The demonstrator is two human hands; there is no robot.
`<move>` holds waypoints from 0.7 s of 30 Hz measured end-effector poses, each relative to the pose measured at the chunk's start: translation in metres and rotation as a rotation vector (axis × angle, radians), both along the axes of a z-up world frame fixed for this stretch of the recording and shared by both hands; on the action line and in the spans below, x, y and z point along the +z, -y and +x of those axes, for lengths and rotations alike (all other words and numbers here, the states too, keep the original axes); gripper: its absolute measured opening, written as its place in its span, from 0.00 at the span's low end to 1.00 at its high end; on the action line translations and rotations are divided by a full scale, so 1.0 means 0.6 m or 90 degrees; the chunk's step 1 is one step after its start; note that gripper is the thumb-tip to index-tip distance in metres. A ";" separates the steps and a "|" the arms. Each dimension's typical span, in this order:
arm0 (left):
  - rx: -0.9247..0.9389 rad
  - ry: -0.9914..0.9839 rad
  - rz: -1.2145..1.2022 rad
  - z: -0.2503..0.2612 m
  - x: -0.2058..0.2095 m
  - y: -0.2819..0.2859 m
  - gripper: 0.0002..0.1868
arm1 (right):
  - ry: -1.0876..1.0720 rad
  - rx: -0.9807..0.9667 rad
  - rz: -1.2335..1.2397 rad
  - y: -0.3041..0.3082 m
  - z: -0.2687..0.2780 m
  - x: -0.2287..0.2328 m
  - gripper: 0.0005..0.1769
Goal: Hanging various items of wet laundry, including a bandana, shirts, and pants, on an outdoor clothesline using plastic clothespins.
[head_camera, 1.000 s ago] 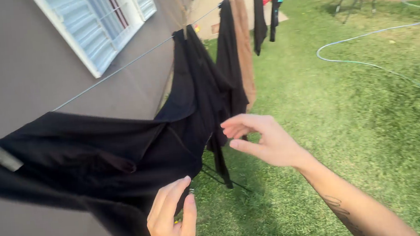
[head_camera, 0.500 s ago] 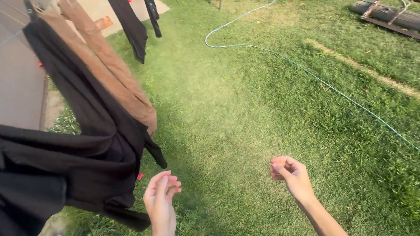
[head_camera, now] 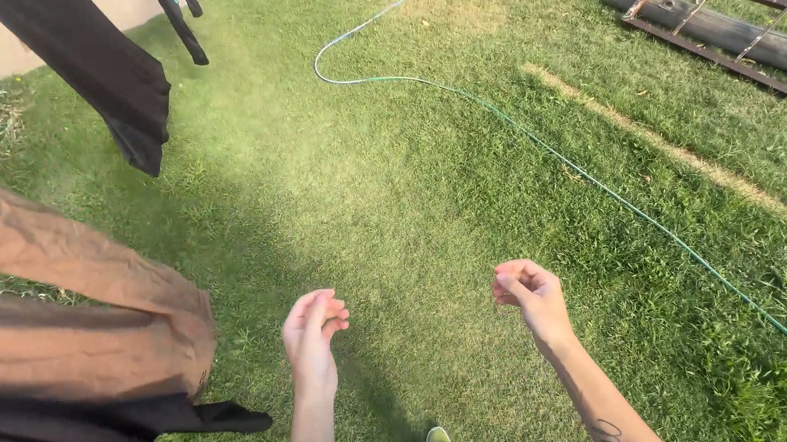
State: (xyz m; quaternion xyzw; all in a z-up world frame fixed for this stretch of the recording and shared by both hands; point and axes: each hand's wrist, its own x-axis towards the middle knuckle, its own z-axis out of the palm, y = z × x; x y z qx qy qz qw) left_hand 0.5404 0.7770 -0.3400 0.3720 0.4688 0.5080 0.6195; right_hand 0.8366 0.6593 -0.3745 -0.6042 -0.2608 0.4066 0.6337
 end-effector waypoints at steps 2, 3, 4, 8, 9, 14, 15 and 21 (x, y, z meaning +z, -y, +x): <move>-0.013 -0.002 0.005 0.043 0.021 -0.098 0.07 | -0.009 0.004 0.031 -0.085 0.040 -0.003 0.05; -0.024 0.028 0.001 0.063 0.028 -0.147 0.07 | -0.004 0.003 0.028 -0.129 0.064 -0.011 0.05; -0.036 0.058 0.000 0.085 0.033 -0.197 0.07 | 0.001 0.000 0.029 -0.174 0.089 -0.022 0.05; -0.030 0.043 0.007 0.169 0.021 -0.424 0.07 | 0.011 -0.030 -0.041 -0.375 0.179 -0.033 0.06; -0.041 0.036 0.034 0.190 0.017 -0.475 0.08 | 0.011 -0.054 -0.023 -0.430 0.203 -0.050 0.06; -0.010 0.025 0.048 0.288 -0.007 -0.740 0.09 | 0.005 -0.048 0.006 -0.740 0.329 -0.073 0.07; 0.000 0.026 0.052 0.303 -0.001 -0.785 0.09 | 0.009 -0.041 0.012 -0.799 0.351 -0.068 0.07; 0.064 0.017 0.077 0.378 0.037 -1.070 0.10 | 0.014 0.020 0.032 -1.168 0.456 -0.038 0.06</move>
